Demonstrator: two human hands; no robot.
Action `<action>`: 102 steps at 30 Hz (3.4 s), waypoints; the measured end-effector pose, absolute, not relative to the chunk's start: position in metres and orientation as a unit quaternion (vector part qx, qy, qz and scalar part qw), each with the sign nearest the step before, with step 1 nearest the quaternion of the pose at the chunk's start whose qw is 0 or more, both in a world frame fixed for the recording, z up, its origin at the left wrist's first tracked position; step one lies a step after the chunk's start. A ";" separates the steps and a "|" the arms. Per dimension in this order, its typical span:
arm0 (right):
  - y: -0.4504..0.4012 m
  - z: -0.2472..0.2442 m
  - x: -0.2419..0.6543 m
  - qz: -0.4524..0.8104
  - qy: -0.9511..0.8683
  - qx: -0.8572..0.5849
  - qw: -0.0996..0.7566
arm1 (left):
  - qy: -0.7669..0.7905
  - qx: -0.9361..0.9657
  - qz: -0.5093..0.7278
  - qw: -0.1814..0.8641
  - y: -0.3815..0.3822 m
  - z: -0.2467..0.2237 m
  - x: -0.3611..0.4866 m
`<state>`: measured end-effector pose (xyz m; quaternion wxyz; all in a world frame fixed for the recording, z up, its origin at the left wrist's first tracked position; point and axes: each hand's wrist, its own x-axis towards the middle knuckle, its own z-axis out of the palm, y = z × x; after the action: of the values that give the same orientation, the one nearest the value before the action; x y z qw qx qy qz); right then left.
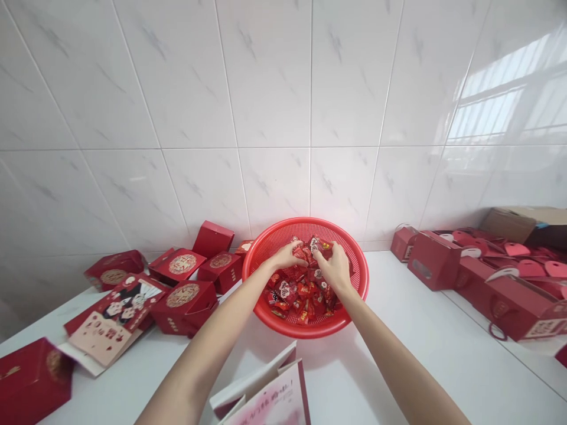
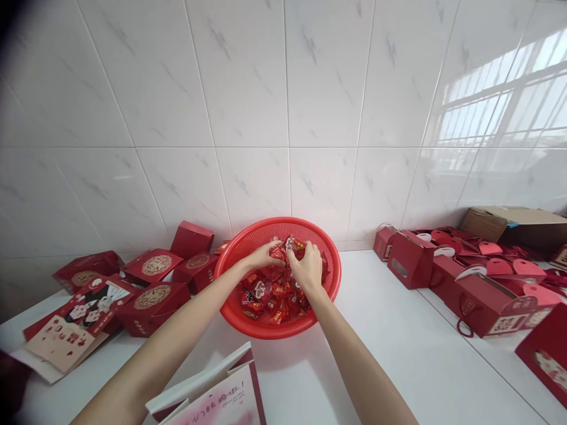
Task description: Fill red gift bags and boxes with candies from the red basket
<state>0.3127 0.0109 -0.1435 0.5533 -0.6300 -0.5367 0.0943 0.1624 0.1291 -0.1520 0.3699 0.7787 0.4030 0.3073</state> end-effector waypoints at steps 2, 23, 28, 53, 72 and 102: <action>0.006 -0.145 0.311 0.097 -0.539 -0.621 0.561 | 0.416 0.772 0.325 0.355 0.121 -0.145 0.163; -0.006 -0.165 0.302 0.107 -0.559 -0.516 0.640 | 0.440 0.758 0.438 0.200 0.085 -0.130 0.162; 0.007 -0.154 0.305 0.135 -0.523 -0.510 0.670 | 0.482 0.756 0.396 0.199 0.093 -0.134 0.161; 0.077 -0.169 0.325 0.268 -0.517 -0.422 0.695 | 0.417 0.792 0.394 0.210 0.129 -0.145 0.169; 0.105 -0.173 0.333 0.336 -0.540 -0.383 0.670 | 0.354 0.786 0.434 0.264 0.152 -0.147 0.180; -0.035 -0.152 0.354 0.500 -0.342 -0.379 0.699 | 0.384 0.868 0.299 0.096 0.082 -0.129 0.148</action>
<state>0.3539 -0.0347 -0.1524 0.6991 -0.3790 -0.3425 0.5003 0.1480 0.0824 -0.1287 0.0958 0.8680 0.3844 0.2994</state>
